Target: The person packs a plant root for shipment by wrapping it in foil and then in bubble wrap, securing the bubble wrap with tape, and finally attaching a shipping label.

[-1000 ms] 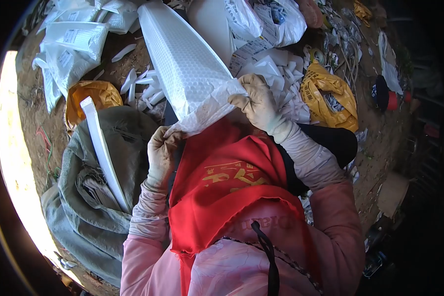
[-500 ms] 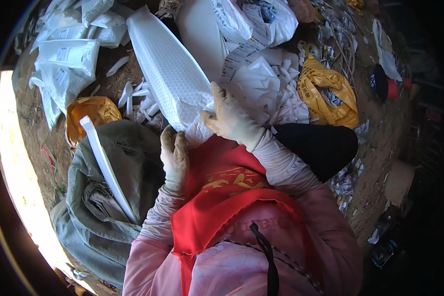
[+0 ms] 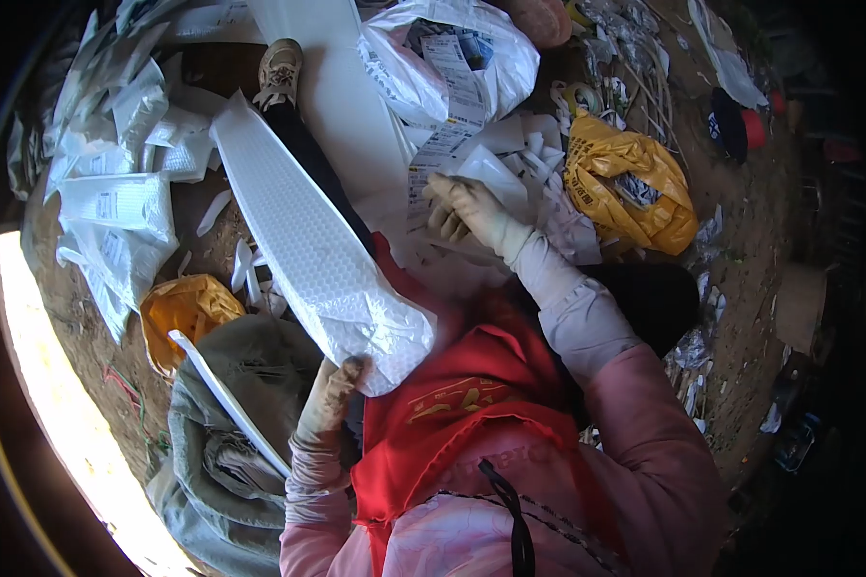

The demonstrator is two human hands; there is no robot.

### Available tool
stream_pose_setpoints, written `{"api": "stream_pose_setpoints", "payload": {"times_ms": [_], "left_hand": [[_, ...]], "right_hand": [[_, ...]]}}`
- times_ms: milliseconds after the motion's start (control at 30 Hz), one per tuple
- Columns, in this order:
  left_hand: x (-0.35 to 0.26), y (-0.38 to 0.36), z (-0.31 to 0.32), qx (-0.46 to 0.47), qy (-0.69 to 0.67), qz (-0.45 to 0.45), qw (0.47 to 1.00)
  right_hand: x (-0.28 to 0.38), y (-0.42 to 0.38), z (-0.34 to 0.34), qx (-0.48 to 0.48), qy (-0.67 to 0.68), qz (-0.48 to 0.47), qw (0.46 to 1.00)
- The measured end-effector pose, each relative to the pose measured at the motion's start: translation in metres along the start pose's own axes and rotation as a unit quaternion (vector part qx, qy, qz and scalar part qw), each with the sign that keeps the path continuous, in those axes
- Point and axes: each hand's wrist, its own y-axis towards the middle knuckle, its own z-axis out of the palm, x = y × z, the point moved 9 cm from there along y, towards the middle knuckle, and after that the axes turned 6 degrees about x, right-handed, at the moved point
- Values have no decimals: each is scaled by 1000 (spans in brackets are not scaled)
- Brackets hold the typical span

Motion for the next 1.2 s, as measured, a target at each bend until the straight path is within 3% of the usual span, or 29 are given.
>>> {"api": "stream_pose_setpoints", "payload": {"times_ms": [67, 133, 200, 233, 267, 333, 400, 467, 533, 567, 600, 667, 700, 800, 833, 933, 1000, 1100, 1167, 1200], "left_hand": [[-42, 1, 13, 12, 130, -121, 984], [-89, 13, 15, -50, 423, -95, 900], [-130, 28, 24, -123, 632, -83, 761], [-148, 37, 37, -176, 657, 9, 732], [-157, 48, 43, -204, 705, 34, 678], [-175, 69, 65, -246, 667, 177, 681], [-177, 96, 94, -246, 656, 238, 672], [-163, 136, 116, -184, 640, 262, 698], [-138, 178, 127, -103, 546, 187, 810], [-108, 201, 123, -40, 401, 92, 911], [-100, 203, 152, 44, 210, 18, 977], [-95, 205, 165, 98, 156, 20, 983], [-105, 197, 173, 73, 115, 47, 990], [-112, 191, 168, 40, 204, 79, 975], [-117, 185, 172, 46, 218, 77, 972], [-121, 178, 176, 72, 267, 166, 947], [-121, 173, 177, 71, 237, 166, 955], [-132, 160, 184, 78, 295, 242, 921], [-130, 162, 177, 67, 239, 230, 941], [-124, 171, 168, 51, 144, 178, 972]], "right_hand": [[1, 40, -92, -213, 101, -149, 960], [-3, 67, -130, -290, 88, -150, 941], [-3, 86, -131, -282, 66, -124, 949], [-1, 93, -132, -279, 54, -113, 952], [5, 99, -129, -256, 72, -147, 953], [12, 106, -124, -215, 105, -211, 948], [31, 88, -111, -152, 119, -273, 942], [66, 33, -86, -117, 115, -306, 938], [84, -11, -67, -78, 150, -302, 938], [91, -34, -58, -62, 168, -301, 937], [100, -60, -50, -69, 126, -318, 937], [111, -103, -32, -80, 43, -347, 933], [104, -115, -30, -83, -6, -335, 938], [95, -152, -10, -93, -154, -393, 902], [97, -164, -3, -134, -228, -433, 862], [82, -165, -5, -181, -277, -414, 848], [82, -167, -3, -175, -267, -415, 852], [83, -175, 3, -161, -258, -439, 845], [86, -188, 8, -146, -259, -488, 821], [93, -206, 8, -136, -203, -517, 820]]}}
